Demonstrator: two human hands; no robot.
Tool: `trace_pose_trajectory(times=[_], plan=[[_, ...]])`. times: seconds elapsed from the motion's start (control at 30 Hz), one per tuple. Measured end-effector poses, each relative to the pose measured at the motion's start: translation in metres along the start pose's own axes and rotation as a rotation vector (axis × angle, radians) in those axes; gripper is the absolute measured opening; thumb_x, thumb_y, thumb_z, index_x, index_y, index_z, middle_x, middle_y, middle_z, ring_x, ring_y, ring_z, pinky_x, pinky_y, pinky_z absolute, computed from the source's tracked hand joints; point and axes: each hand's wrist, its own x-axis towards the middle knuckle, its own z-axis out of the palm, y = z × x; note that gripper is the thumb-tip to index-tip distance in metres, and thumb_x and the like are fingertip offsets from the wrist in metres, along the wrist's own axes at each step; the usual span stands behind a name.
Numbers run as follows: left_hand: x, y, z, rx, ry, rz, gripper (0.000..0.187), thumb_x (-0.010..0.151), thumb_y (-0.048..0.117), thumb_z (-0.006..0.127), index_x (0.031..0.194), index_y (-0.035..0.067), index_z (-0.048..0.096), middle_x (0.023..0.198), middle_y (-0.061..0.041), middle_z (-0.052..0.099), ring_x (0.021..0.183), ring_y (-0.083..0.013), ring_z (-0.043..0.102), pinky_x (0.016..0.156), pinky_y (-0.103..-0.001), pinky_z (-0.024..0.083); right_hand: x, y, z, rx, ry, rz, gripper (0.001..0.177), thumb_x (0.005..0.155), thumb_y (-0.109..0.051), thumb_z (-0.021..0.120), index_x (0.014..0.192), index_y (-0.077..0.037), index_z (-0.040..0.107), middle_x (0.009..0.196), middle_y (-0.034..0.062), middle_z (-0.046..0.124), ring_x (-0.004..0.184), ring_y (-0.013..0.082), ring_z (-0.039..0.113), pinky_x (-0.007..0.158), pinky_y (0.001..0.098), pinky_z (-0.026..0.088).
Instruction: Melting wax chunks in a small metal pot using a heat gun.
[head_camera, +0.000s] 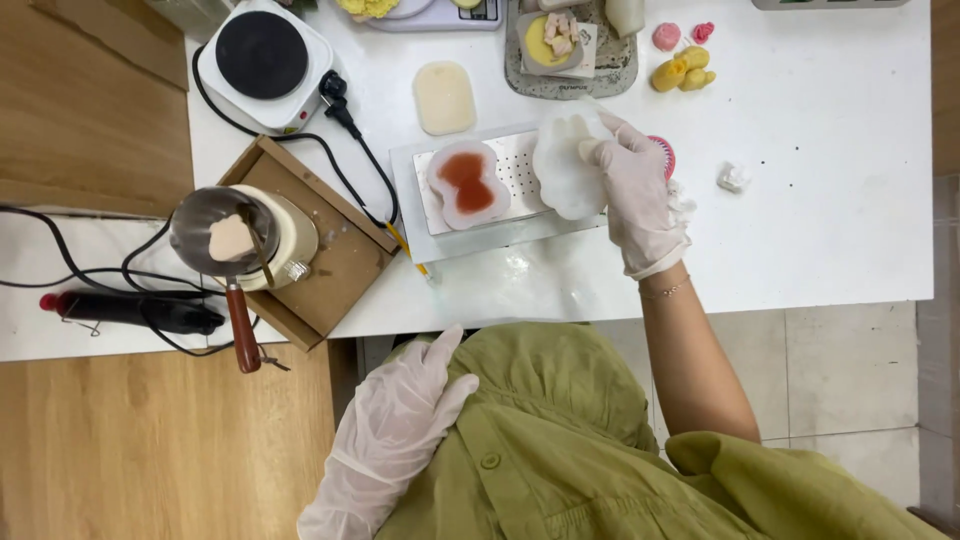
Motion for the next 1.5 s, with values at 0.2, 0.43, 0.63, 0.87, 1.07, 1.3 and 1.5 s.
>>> trace_pose_trajectory(times=[0.2, 0.43, 0.63, 0.87, 1.07, 1.3, 1.5], plan=[[0.000, -0.012, -0.035, -0.040, 0.032, -0.055, 0.045, 0.091, 0.028, 0.070, 0.130, 0.006, 0.061, 0.088, -0.011, 0.066, 0.072, -0.0289, 0.065, 0.064, -0.042, 0.052, 0.016, 0.034, 0.023, 0.069, 0.228, -0.099, 0.031, 0.076, 0.000, 0.066, 0.105, 0.008, 0.074, 0.096, 0.0072, 0.074, 0.084, 0.0136, 0.065, 0.080, 0.0239, 0.054], [0.008, -0.033, -0.059, 0.078, 0.049, 0.036, 0.043, 0.090, 0.024, 0.071, 0.127, 0.004, 0.062, 0.085, -0.010, 0.064, 0.069, -0.0278, 0.063, 0.063, -0.042, 0.051, 0.011, 0.009, 0.039, 0.330, 0.379, 0.208, 0.012, 0.070, 0.002, 0.065, 0.081, 0.005, 0.067, 0.079, 0.0104, 0.068, 0.066, 0.0233, 0.066, 0.059, 0.0356, 0.058], [0.020, -0.038, -0.071, 0.047, 0.009, 0.109, 0.040, 0.089, 0.025, 0.073, 0.123, 0.006, 0.064, 0.084, -0.009, 0.064, 0.072, -0.0285, 0.064, 0.062, -0.041, 0.052, 0.028, 0.055, 0.036, 0.237, 0.303, -0.005, 0.016, 0.073, 0.003, 0.069, 0.088, 0.008, 0.069, 0.082, 0.0108, 0.068, 0.069, 0.0186, 0.062, 0.062, 0.0298, 0.054], [0.017, -0.051, -0.081, -0.026, 0.133, 0.233, 0.037, 0.091, 0.023, 0.072, 0.122, 0.006, 0.062, 0.096, -0.008, 0.067, 0.083, -0.0276, 0.067, 0.071, -0.039, 0.055, 0.003, 0.022, 0.032, 0.160, 0.187, 0.060, 0.033, 0.081, -0.007, 0.067, 0.114, 0.001, 0.064, 0.092, 0.0026, 0.070, 0.079, 0.0115, 0.065, 0.072, 0.0275, 0.055], [0.019, -0.061, -0.076, -0.030, 0.041, 0.092, 0.040, 0.089, 0.023, 0.073, 0.124, 0.007, 0.060, 0.092, -0.009, 0.066, 0.079, -0.0283, 0.067, 0.067, -0.040, 0.055, -0.002, 0.008, -0.024, 0.122, 0.208, 0.071, 0.035, 0.089, -0.013, 0.065, 0.123, -0.004, 0.068, 0.094, 0.0006, 0.072, 0.083, 0.0077, 0.065, 0.076, 0.0248, 0.049], [0.016, -0.077, -0.049, -0.019, -0.146, -0.145, 0.058, 0.087, 0.037, 0.069, 0.136, 0.009, 0.055, 0.108, -0.015, 0.066, 0.087, -0.0346, 0.068, 0.073, -0.044, 0.056, 0.055, -0.004, -0.084, -0.101, 0.317, 0.063, 0.028, 0.092, -0.013, 0.061, 0.116, -0.002, 0.070, 0.090, 0.0048, 0.074, 0.079, 0.0107, 0.069, 0.071, 0.0244, 0.054], [0.013, -0.064, -0.044, -0.074, -0.165, -0.317, 0.063, 0.089, 0.046, 0.063, 0.140, 0.011, 0.050, 0.126, -0.018, 0.063, 0.103, -0.0377, 0.065, 0.085, -0.045, 0.053, 0.087, -0.044, -0.059, -0.442, 0.215, 0.019, 0.029, 0.093, -0.020, 0.066, 0.114, -0.001, 0.070, 0.094, 0.0062, 0.074, 0.080, 0.0110, 0.068, 0.071, 0.0258, 0.049]])
